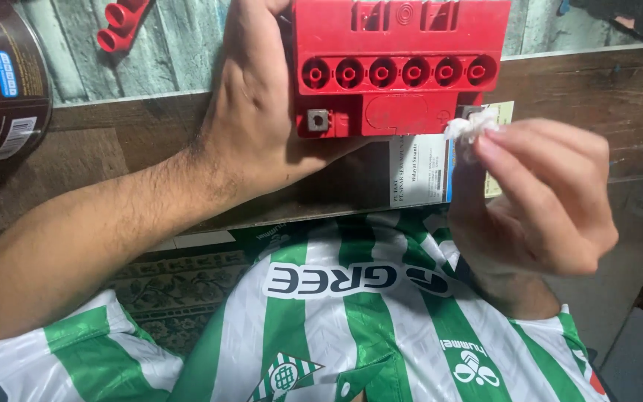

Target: Cleaning a red battery casing with a tissue and scraping the metal terminals with a utility knife.

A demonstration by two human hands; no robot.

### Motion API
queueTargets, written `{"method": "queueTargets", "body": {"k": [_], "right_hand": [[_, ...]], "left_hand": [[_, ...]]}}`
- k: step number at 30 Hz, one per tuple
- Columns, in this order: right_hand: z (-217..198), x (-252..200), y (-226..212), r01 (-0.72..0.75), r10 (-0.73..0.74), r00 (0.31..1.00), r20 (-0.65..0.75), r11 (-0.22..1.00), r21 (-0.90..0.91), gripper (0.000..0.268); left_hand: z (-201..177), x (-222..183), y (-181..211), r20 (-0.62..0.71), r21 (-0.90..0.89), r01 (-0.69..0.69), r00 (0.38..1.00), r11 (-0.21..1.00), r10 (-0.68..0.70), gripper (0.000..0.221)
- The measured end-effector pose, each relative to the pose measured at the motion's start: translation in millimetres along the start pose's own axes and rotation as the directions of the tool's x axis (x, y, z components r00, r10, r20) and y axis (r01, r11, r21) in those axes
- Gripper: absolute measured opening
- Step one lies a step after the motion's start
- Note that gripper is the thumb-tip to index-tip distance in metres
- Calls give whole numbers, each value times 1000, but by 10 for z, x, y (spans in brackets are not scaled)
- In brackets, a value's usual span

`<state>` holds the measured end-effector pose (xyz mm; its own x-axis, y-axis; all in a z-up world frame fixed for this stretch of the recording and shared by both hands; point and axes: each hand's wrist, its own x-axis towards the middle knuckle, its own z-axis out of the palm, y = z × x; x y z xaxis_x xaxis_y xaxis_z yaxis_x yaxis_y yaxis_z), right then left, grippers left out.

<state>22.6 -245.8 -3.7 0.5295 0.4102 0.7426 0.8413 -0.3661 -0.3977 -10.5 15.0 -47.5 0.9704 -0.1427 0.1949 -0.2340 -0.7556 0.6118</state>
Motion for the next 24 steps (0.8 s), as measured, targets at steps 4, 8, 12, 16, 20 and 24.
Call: {"method": "queueTargets", "body": {"k": [4,8,12,16,20,24], "right_hand": [[-73,-178,386,14,-19,999,38,991,132,36],[-44,-112,172,-399,415,906,-86,903,158,15],[-146,-140,317,3,-74,983,170,923,384,26],[139,101,-350,-161,-4,942,337,872,462,33],[181,272,-560,-277,12,765,644,909,312,40],[138,401,-559,-268,47,789,612,924,274,6]], "left_hand": [[-108,138,152,-141,-180,-68,989,981,43,91],[-57,144,80,-115,-161,-72,992,984,54,99],[297,-111,-76,-71,-110,39,996,993,-47,130],[439,-164,-117,-64,-130,44,997,991,-52,130],[241,-70,-4,-57,-33,75,995,997,-76,126],[152,-53,11,-24,-111,47,998,993,-50,117]]}}
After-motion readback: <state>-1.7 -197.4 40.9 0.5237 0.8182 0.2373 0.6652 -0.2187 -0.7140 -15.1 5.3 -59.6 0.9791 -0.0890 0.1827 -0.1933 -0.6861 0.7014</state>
